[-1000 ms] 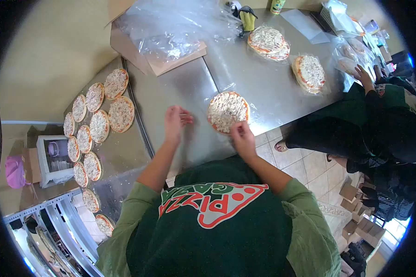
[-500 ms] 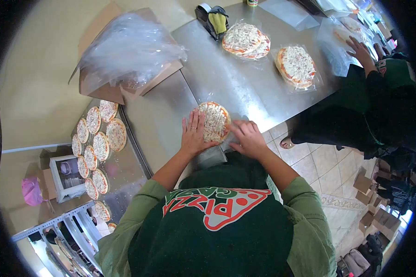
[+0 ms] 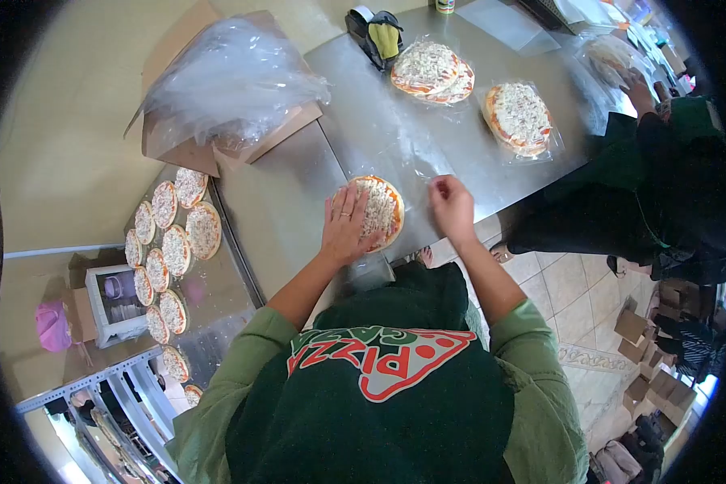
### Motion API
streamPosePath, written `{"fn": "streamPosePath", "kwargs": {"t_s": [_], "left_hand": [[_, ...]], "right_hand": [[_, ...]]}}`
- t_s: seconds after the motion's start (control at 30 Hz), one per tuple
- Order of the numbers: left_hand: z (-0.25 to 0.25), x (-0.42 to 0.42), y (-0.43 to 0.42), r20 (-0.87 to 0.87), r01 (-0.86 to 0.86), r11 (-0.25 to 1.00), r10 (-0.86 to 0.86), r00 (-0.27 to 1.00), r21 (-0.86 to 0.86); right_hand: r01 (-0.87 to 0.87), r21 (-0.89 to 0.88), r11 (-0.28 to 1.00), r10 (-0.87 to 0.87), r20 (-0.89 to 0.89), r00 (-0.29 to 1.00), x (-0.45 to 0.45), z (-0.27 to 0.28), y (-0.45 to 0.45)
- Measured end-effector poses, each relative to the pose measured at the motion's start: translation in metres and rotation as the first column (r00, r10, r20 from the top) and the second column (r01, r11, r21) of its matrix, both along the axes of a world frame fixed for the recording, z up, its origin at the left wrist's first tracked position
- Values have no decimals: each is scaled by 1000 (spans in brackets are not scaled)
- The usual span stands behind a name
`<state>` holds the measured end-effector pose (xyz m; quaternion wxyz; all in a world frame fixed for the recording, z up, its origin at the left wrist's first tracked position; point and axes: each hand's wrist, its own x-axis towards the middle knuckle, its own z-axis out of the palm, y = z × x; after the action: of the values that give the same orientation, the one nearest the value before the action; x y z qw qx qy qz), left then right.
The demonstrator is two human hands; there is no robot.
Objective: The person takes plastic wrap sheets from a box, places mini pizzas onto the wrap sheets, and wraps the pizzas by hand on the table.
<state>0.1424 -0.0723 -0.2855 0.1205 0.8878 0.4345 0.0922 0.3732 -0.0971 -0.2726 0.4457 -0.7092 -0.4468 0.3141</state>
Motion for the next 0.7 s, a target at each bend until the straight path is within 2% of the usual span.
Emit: {"fn": "streamPosePath", "kwargs": {"t_s": [0.03,0.07,0.1,0.13,0.17,0.23,0.27,0.3,0.33,0.37,0.43,0.47,0.53,0.57,0.6,0.63,0.67,0.7], "left_hand": [[-6,-1,3,55,6,1000,-6,998,-12],[-11,-4,5,178,-67,994,81,981,-87],[-15,-7,6,290,-125,978,170,942,-169],[-12,-7,8,390,-165,952,258,884,-256],[-9,-11,11,475,-189,965,255,842,-183],[15,-18,16,635,-261,964,230,738,-46],[24,-19,15,484,-148,989,122,867,17],[31,-19,14,307,-25,998,6,952,58],[34,-20,12,113,104,992,-112,987,74],[30,-20,10,74,110,993,-113,991,35],[18,-15,8,-5,123,991,-124,992,-43],[13,-17,7,15,95,995,-95,995,-7],[10,-21,1,55,32,998,-36,998,62],[8,-26,0,167,-55,998,54,984,0],[7,-32,-1,267,-137,988,151,952,-72],[6,-39,-2,351,-208,967,248,903,-148],[0,-46,-6,444,-293,845,494,747,-447],[-11,-54,-14,434,-288,643,721,540,-710]], "right_hand": [[-59,98,993,49,105,993,-15,13,-4],[-232,196,953,164,311,936,-28,19,-10],[-408,251,878,237,512,826,-41,24,-17],[-514,218,829,303,598,742,-53,17,-25],[-610,172,773,357,677,644,-64,6,-33],[-655,-3,755,438,746,501,-76,5,-46],[-669,-94,737,483,766,424,-81,5,-49],[-671,-96,735,472,784,404,-82,2,-50],[-674,-98,732,461,800,385,-82,-1,-51],[-675,-98,731,449,815,367,-83,-4,-52],[-689,-34,724,412,822,393,-89,-4,-54],[-695,-2,719,394,825,405,-89,-4,-55],[-678,-81,731,516,716,471,-83,4,-50],[-674,-121,729,573,647,503,-80,7,-46],[-551,32,834,412,630,658,-77,9,-38],[-393,179,902,229,575,786,-73,9,-24],[-256,205,945,112,534,838,-65,-7,-10],[-213,24,977,192,346,918,-60,-15,2]]}}
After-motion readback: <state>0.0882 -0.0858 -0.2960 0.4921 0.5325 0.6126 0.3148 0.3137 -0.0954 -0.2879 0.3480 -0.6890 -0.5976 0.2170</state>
